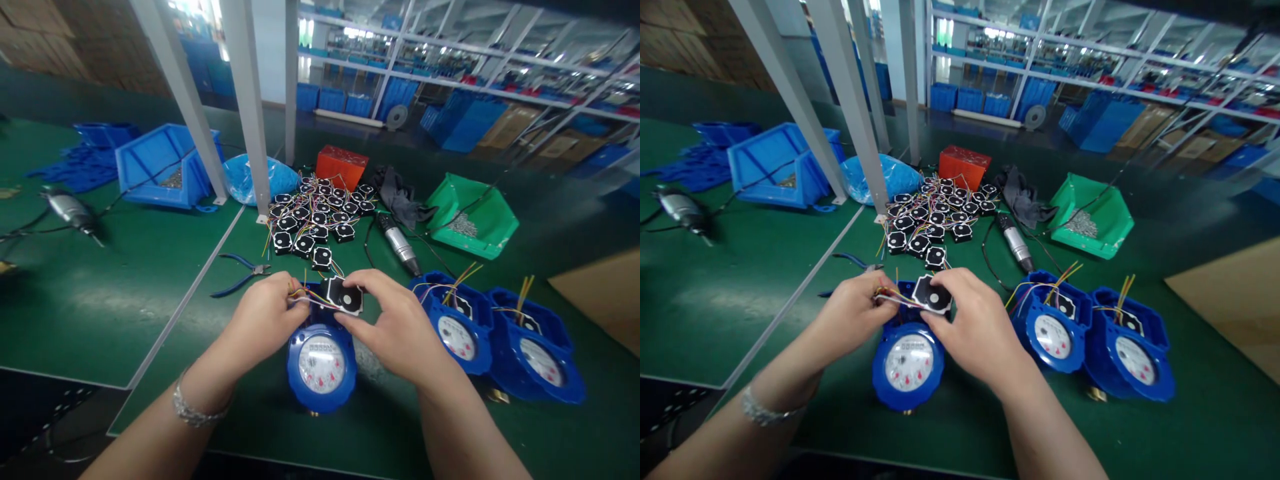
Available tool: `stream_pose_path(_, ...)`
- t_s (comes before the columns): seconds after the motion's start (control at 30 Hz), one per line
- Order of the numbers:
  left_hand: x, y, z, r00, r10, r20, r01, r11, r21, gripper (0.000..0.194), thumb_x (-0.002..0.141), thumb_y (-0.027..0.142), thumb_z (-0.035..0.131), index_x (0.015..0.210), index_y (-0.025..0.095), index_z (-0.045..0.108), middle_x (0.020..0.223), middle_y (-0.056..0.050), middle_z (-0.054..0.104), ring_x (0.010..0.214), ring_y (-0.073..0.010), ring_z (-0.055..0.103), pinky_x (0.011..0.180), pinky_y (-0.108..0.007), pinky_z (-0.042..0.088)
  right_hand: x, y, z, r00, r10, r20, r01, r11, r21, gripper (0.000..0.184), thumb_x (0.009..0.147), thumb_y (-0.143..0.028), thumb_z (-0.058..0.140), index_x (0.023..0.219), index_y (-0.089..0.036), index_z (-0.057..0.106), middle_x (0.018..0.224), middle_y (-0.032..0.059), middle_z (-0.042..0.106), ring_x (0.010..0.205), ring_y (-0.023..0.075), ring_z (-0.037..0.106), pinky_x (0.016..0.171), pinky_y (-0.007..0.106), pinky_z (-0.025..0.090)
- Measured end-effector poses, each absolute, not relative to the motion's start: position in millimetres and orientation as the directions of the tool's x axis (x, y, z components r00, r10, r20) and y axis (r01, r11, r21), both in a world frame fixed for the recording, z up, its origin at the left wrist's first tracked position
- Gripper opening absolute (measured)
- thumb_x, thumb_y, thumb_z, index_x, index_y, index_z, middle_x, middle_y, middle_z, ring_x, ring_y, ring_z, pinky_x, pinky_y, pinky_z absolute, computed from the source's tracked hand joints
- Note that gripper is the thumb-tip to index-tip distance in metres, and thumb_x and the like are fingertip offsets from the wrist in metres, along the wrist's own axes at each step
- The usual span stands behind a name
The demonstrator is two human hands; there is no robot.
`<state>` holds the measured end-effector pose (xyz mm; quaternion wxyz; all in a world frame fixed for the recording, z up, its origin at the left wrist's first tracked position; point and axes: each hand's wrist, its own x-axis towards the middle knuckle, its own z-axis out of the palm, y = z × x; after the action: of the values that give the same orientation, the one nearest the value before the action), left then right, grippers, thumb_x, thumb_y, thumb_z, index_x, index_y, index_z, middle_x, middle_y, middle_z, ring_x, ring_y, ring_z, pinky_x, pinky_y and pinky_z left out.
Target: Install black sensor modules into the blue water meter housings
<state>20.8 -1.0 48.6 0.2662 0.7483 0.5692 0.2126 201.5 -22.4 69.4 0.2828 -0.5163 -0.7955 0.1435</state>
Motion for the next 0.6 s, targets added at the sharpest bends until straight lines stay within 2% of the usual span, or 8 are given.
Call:
stream_pose_path(0.07,14,-5,45,0.274,0.96,0.056,0.6,-0.216,0.771,0.013,0.072,0.018,0.045,0.062,0.016,0.053,0.065,-0.001,0.054,0.063,-0.013,0.052,0.06,-0.024,0.038,199,-21,66,-0.358,0.886,0.294,0.706,0.463,-0.535,0.023,0.069,-0.016,0.063,0.091,-0.016,0.054,0.098,-0.0007,0.052,0.091,0.0073,0.049,0.079,0.018,0.041)
stream_pose_path(0.17,6,-11,39,0.254,0.965,0.066,0.478,-0.184,0.859,0.014,0.072,0.022,0.048,0.061,0.016,0.055,0.064,0.0,0.053,0.061,-0.0116,0.05,0.059,-0.023,0.038,199,-19,61,-0.416,0.872,0.258,0.697,0.488,-0.524,0.021,0.071,-0.015,0.06,0.091,-0.017,0.055,0.1,-0.0011,0.051,0.094,0.0071,0.048,0.083,0.019,0.04)
stream_pose_path(0.37,-3,-16,33,0.256,0.966,0.049,0.445,-0.163,0.881,0.009,0.069,0.019,0.051,0.061,0.016,0.055,0.064,0.0,0.054,0.062,-0.0117,0.05,0.058,-0.023,0.037,199,-18,61,-0.465,0.871,0.156,0.75,0.481,-0.454,0.025,0.072,-0.015,0.058,0.097,-0.02,0.054,0.103,-0.0033,0.051,0.094,0.0068,0.048,0.085,0.021,0.041)
stream_pose_path(0.6,-1,-15,32,0.224,0.974,0.04,0.435,-0.136,0.89,0.009,0.065,0.017,0.049,0.059,0.016,0.055,0.061,0.001,0.053,0.059,-0.0114,0.049,0.056,-0.023,0.037,195,-19,63,-0.451,0.883,0.134,0.784,0.463,-0.413,0.024,0.071,-0.014,0.059,0.094,-0.019,0.055,0.101,-0.0019,0.051,0.093,0.0079,0.049,0.084,0.023,0.042)
